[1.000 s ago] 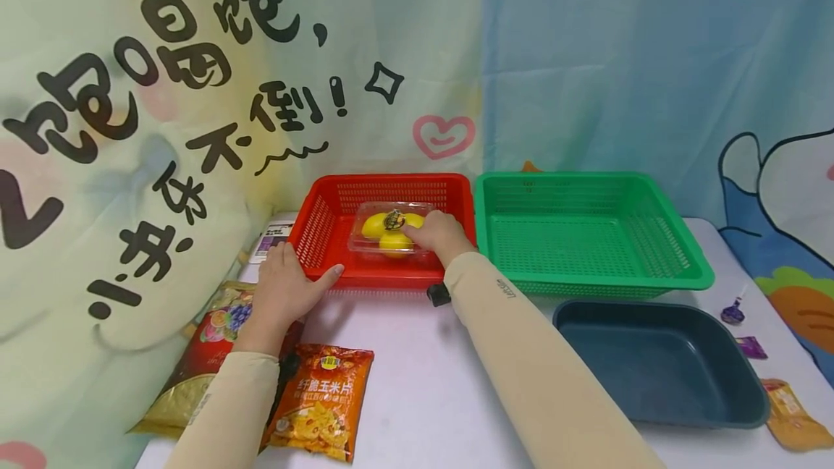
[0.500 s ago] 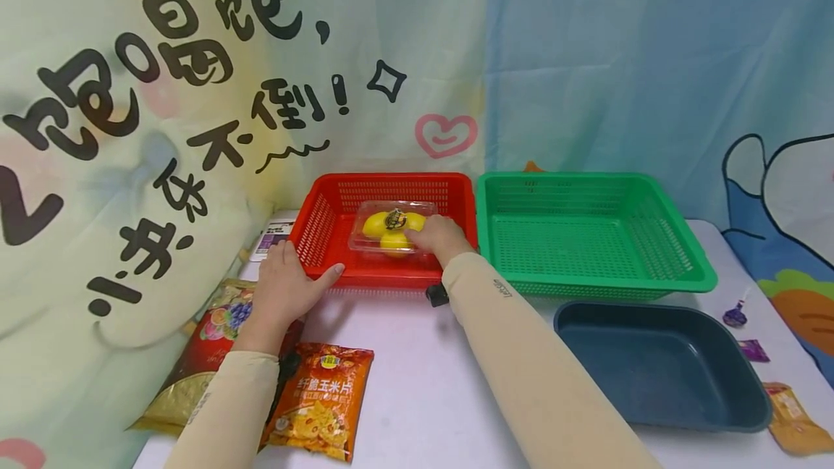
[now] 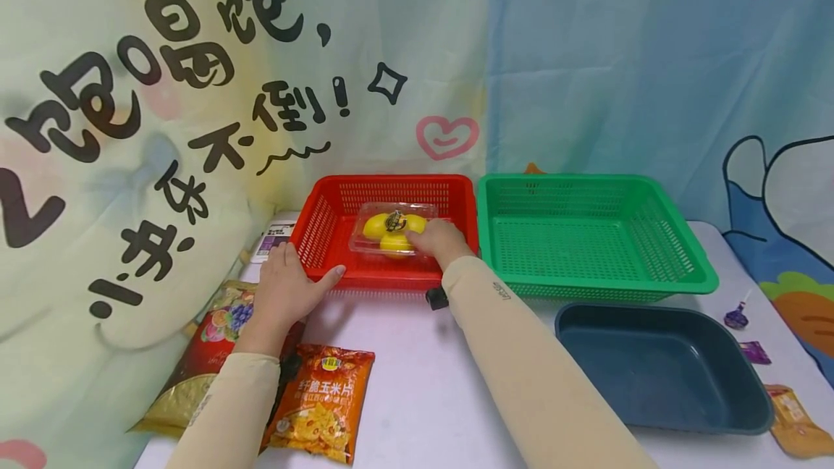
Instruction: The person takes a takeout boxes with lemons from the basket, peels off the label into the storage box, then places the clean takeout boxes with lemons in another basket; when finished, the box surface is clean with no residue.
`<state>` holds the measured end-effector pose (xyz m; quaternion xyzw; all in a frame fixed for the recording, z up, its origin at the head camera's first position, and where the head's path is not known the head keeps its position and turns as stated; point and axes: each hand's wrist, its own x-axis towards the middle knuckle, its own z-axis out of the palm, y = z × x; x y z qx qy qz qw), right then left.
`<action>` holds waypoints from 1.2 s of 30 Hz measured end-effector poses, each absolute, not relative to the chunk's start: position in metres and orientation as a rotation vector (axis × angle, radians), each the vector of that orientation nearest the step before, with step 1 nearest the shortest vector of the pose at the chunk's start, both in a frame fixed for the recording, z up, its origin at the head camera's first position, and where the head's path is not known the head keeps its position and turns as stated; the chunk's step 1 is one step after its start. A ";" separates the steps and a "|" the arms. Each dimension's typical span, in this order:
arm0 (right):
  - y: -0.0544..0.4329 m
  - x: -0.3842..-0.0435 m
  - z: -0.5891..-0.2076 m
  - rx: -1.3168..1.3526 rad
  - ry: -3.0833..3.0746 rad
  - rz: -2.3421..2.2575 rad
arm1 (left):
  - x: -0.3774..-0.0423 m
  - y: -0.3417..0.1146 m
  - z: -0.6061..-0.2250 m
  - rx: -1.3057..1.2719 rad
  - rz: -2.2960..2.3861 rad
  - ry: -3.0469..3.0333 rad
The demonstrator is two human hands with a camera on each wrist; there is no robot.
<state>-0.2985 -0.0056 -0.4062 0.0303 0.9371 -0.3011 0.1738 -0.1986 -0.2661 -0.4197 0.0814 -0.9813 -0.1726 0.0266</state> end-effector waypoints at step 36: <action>-0.002 -0.313 -0.431 0.207 2.556 -1.276 | -0.198 -0.266 -0.423 0.275 -0.539 -3.059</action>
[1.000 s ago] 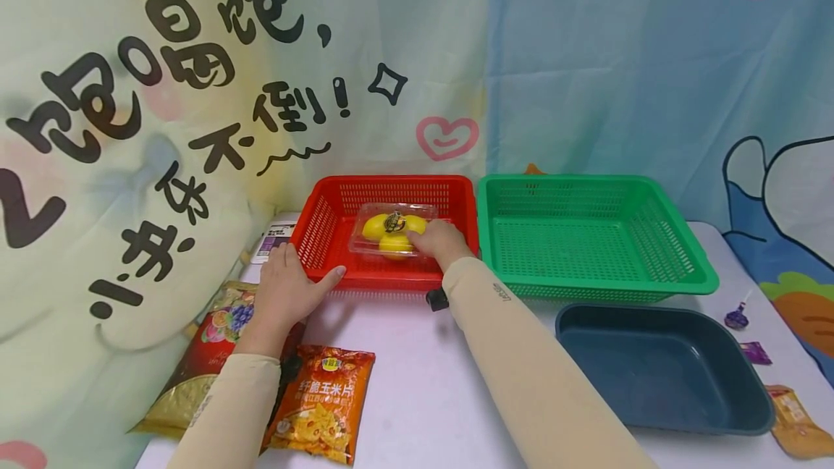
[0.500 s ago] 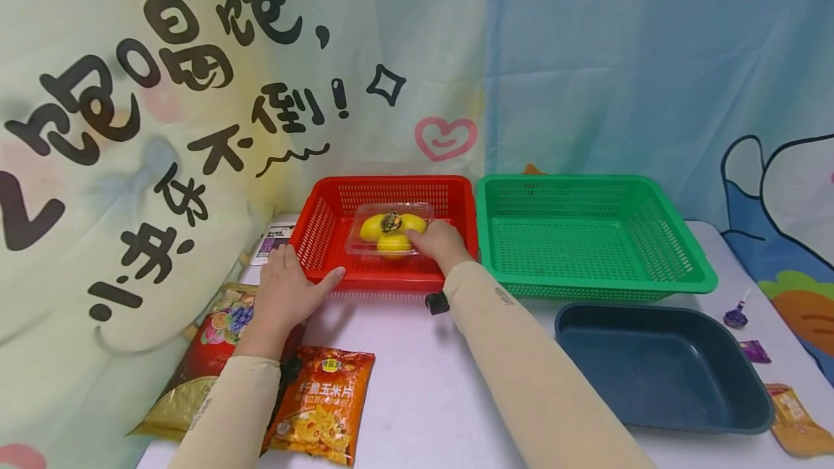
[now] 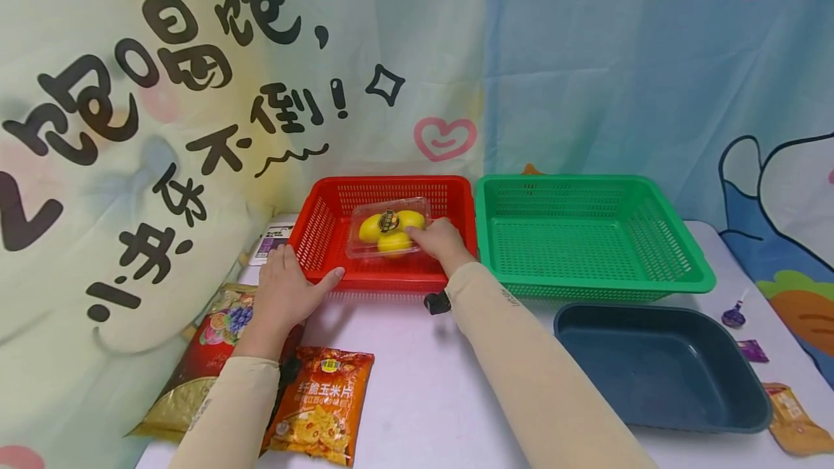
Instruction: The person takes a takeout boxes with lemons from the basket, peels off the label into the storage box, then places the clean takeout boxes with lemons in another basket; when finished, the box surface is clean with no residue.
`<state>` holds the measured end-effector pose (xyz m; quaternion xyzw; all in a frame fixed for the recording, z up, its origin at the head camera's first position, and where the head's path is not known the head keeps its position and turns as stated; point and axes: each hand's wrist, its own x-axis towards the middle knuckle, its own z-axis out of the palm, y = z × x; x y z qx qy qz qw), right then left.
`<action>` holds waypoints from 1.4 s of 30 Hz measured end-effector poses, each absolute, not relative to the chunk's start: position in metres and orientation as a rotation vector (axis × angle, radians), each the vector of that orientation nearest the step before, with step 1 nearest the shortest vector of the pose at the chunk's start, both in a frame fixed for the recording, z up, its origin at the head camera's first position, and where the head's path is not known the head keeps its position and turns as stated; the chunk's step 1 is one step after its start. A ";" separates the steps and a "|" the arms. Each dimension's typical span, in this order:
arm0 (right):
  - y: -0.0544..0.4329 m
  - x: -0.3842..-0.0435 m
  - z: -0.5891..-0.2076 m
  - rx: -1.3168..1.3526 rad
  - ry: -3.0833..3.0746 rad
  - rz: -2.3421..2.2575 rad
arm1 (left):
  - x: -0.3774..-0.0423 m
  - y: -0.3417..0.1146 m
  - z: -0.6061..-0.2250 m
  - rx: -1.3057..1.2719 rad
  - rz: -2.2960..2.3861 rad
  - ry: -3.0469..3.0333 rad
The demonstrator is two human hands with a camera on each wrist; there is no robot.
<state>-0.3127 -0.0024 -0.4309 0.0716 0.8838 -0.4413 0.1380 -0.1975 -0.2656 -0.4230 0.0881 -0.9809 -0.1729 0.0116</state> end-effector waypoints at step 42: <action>0.005 -0.296 -0.395 0.104 2.464 -1.537 | -0.196 -0.263 -0.419 0.262 -0.539 -3.064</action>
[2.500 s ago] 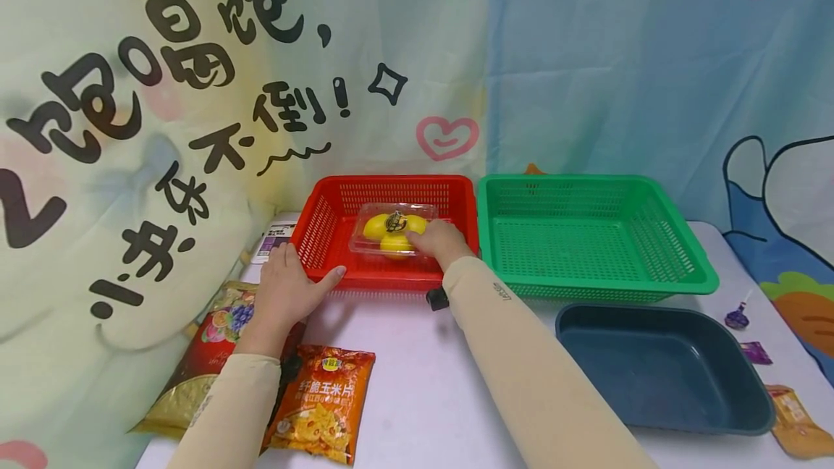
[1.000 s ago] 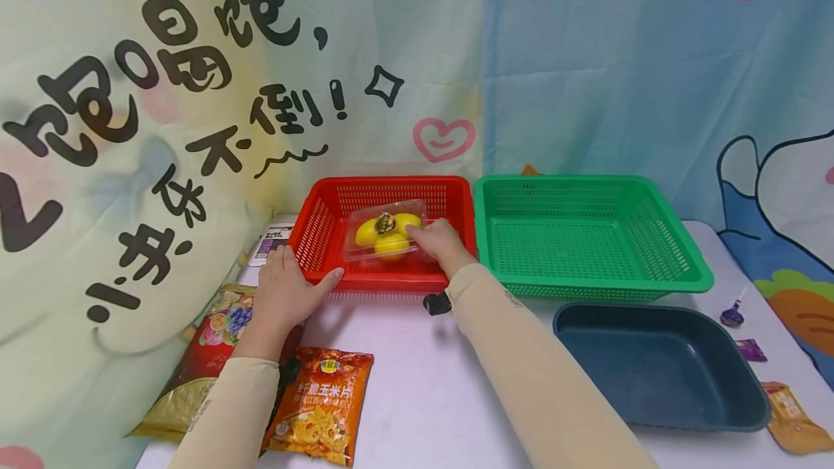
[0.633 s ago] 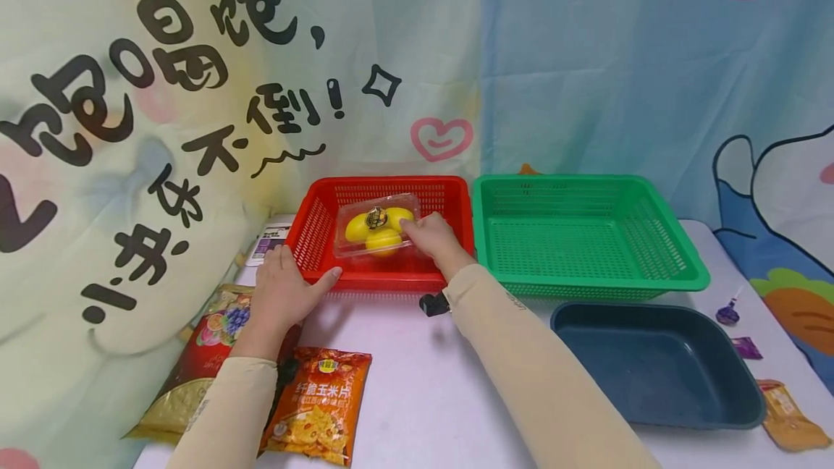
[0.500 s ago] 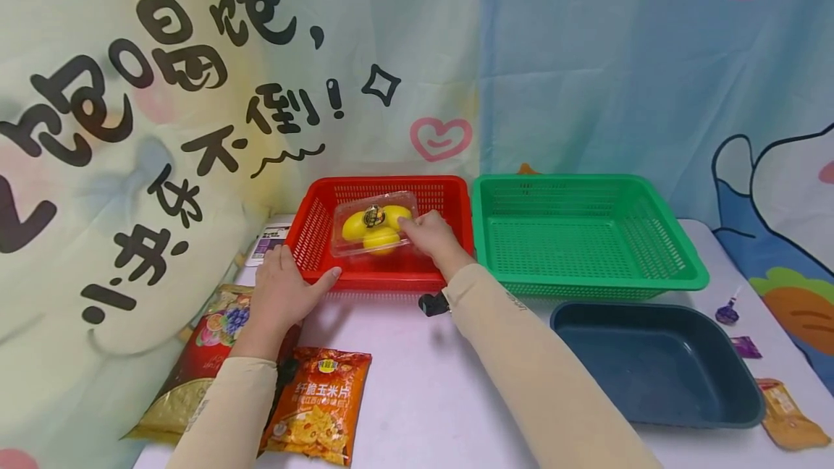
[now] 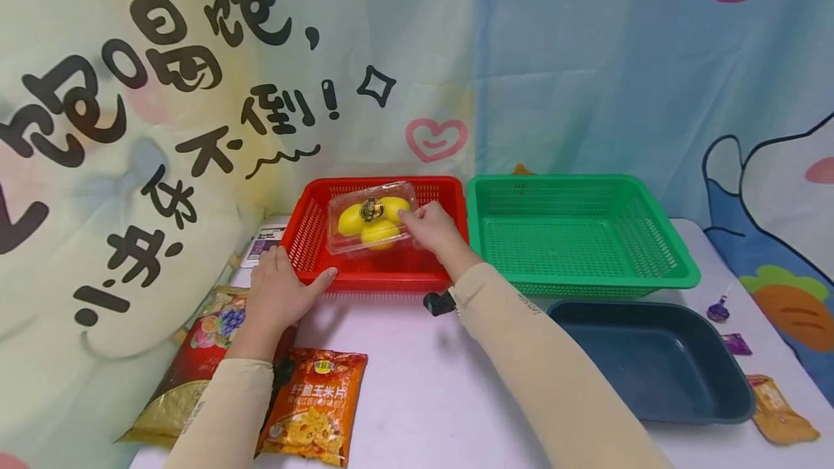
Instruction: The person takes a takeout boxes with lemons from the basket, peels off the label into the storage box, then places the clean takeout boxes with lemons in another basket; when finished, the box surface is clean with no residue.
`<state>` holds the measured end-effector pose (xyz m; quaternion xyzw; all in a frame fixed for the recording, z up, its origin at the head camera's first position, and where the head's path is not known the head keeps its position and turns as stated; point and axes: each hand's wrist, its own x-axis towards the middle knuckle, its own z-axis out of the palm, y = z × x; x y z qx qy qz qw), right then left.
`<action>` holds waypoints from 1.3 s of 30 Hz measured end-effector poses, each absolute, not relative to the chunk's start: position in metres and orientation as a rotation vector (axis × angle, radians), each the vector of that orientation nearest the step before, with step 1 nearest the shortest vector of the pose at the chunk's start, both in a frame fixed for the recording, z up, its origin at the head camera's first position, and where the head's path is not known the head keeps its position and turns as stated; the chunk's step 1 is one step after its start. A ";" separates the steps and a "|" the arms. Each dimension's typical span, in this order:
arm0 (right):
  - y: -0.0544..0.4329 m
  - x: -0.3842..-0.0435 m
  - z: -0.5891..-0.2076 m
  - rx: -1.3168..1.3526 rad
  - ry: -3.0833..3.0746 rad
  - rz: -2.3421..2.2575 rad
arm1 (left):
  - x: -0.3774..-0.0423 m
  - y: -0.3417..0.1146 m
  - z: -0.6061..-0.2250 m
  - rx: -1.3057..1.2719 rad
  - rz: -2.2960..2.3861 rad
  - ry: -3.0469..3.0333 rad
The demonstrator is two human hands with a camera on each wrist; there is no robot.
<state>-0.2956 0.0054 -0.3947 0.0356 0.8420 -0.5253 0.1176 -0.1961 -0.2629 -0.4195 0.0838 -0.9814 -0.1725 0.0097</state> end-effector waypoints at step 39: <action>0.087 -0.240 -0.348 -0.014 2.404 -1.704 | -0.192 -0.260 -0.418 0.264 -0.548 -3.048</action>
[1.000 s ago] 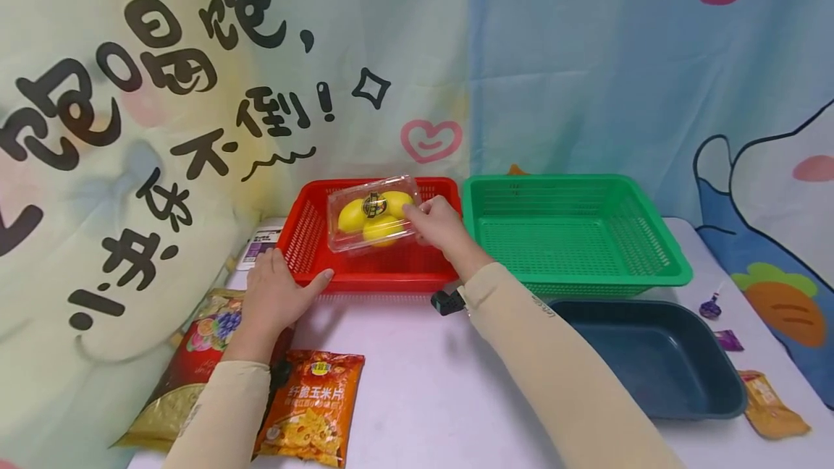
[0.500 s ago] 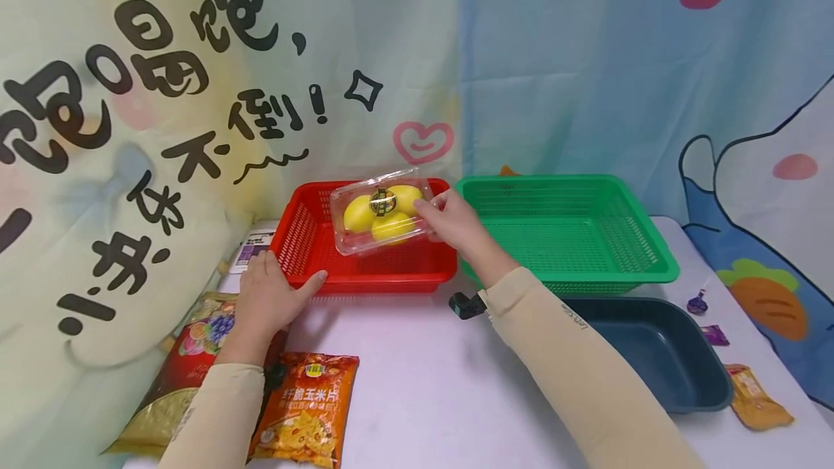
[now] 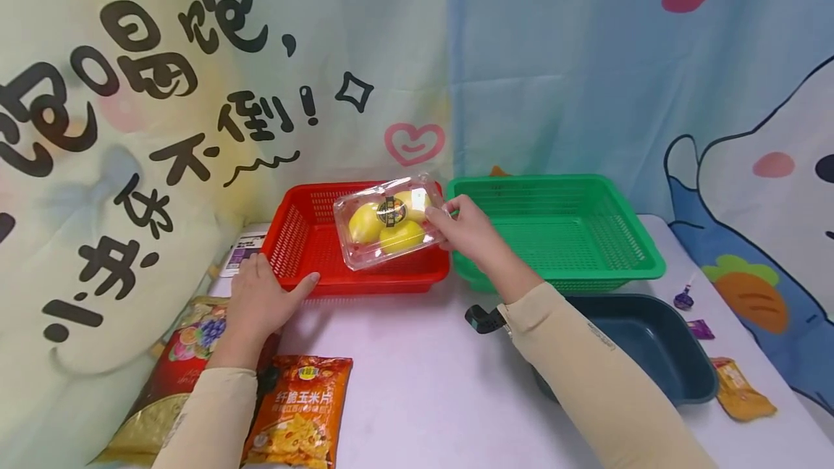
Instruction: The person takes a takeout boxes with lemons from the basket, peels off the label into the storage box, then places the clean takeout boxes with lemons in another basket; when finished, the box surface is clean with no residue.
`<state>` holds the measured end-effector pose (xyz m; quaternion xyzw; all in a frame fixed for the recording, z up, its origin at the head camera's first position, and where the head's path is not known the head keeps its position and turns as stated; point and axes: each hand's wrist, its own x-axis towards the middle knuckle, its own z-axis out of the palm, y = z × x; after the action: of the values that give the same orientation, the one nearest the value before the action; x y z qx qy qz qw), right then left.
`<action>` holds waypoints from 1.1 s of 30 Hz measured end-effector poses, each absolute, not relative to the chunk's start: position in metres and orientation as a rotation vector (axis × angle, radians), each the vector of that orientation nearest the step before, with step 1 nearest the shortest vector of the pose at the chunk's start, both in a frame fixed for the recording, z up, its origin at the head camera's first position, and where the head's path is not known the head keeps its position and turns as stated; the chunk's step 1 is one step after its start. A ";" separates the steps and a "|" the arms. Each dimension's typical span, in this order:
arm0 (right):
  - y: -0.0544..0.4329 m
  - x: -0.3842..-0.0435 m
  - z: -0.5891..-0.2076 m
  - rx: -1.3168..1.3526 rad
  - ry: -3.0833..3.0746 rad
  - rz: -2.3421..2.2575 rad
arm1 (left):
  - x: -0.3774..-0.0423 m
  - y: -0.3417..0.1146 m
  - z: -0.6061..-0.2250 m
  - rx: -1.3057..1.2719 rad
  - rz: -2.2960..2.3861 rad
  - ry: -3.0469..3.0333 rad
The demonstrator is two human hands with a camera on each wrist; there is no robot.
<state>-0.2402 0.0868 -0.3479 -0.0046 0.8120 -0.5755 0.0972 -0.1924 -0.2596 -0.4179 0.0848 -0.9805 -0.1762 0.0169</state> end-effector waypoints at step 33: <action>0.146 -0.166 -0.371 -0.038 2.444 -1.701 | -0.191 -0.262 -0.420 0.233 -0.523 -3.085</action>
<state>-0.1661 0.1460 -0.3714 -0.0127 0.8179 -0.5693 0.0816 -0.1912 -0.2619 -0.4196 0.0741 -0.9832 -0.1666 0.0018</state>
